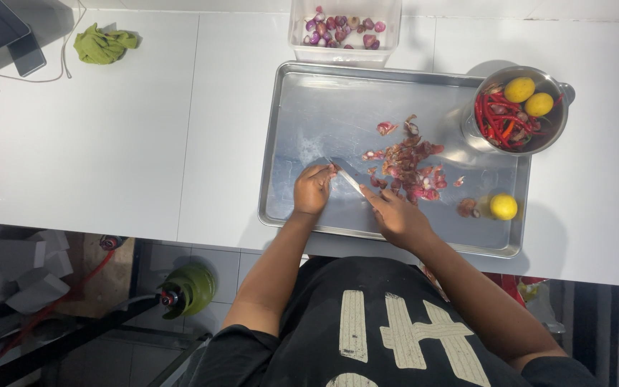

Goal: The person peels and chops shallots on a metal tray using a knife, placing the peeled shallots into a plastic container. They also briefly wash a whole fish in the sink before returning to the chopping task.

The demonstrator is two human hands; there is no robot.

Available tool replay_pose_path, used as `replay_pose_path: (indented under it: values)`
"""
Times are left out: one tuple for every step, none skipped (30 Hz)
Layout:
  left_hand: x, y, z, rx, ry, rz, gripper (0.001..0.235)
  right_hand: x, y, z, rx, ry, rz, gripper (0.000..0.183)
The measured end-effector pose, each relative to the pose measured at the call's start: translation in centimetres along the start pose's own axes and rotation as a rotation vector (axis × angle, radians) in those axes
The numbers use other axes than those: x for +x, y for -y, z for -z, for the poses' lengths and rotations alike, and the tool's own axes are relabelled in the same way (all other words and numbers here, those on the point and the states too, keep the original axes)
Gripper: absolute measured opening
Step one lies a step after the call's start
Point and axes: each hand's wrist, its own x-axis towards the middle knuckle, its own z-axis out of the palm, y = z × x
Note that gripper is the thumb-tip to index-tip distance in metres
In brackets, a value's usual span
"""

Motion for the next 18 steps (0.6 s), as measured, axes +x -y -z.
replay_pose_path:
  values:
    - [0.1, 0.0, 0.0, 0.001, -0.001, 0.002, 0.014, 0.2, 0.2, 0.4, -0.001, 0.002, 0.001, 0.065]
    - [0.2, 0.0, 0.2, -0.018, -0.003, -0.002, 0.014, 0.4, 0.4, 0.6, 0.011, 0.052, -0.027, 0.064]
    - [0.2, 0.0, 0.3, -0.037, -0.005, -0.005, 0.014, 0.7, 0.7, 0.9, 0.023, 0.102, -0.056, 0.062]
    - [0.1, 0.3, 0.2, -0.036, -0.004, -0.005, 0.014, 0.9, 0.9, 1.0, 0.024, 0.102, -0.056, 0.062]
    - [0.0, 0.6, 0.1, -0.038, -0.006, -0.004, 0.015, 1.0, 1.1, 1.2, 0.005, 0.106, -0.058, 0.062]
    - [-0.1, 0.8, -0.1, -0.043, -0.007, -0.004, 0.015, 1.2, 1.2, 1.3, -0.014, 0.109, -0.062, 0.062]
    - [-0.1, 0.9, -0.2, -0.045, -0.005, -0.005, 0.015, 1.4, 1.1, 1.0, -0.013, 0.108, -0.065, 0.062]
    - [-0.2, 0.9, -0.3, -0.035, -0.01, -0.012, 0.015, 1.6, 1.0, 0.6, -0.05, 0.107, -0.077, 0.062]
    - [-0.2, 1.0, -0.4, -0.025, -0.016, -0.019, 0.015, 1.8, 0.9, 0.2, -0.087, 0.107, -0.089, 0.062]
    - [-0.1, 0.9, -0.4, -0.025, -0.013, -0.019, 0.015, 1.8, 1.2, 0.2, -0.084, 0.107, -0.091, 0.062]
    - [0.0, 0.8, -0.4, -0.016, -0.018, -0.023, 0.014, 1.7, 1.5, 0.2, -0.071, 0.103, -0.102, 0.063]
    - [0.1, 0.7, -0.3, -0.006, -0.02, -0.03, 0.014, 1.6, 1.9, 0.1, -0.055, 0.096, -0.113, 0.065]
    - [-0.2, 1.0, -0.4, -0.005, -0.015, -0.033, 0.014, 1.5, 2.1, 0.0, -0.049, 0.095, -0.115, 0.065]
    - [-0.4, 1.4, -0.5, -0.002, -0.001, -0.018, 0.015, 1.4, 2.3, 0.1, -0.049, 0.092, -0.12, 0.065]
    - [-0.6, 1.7, -0.7, 0.002, 0.012, -0.004, 0.017, 1.2, 2.5, 0.1, -0.05, 0.09, -0.125, 0.065]
    - [-0.3, 1.4, -0.4, 0.003, 0.016, -0.009, 0.017, 1.3, 2.6, 0.2, -0.045, 0.086, -0.126, 0.065]
    - [0.0, 1.0, -0.1, 0.0, 0.028, 0.0, 0.017, 1.4, 2.8, 0.2, -0.052, 0.094, -0.139, 0.064]
    - [0.1, 0.6, 0.3, -0.002, 0.041, 0.012, 0.017, 1.3, 2.9, 0.1, -0.059, 0.105, -0.153, 0.063]
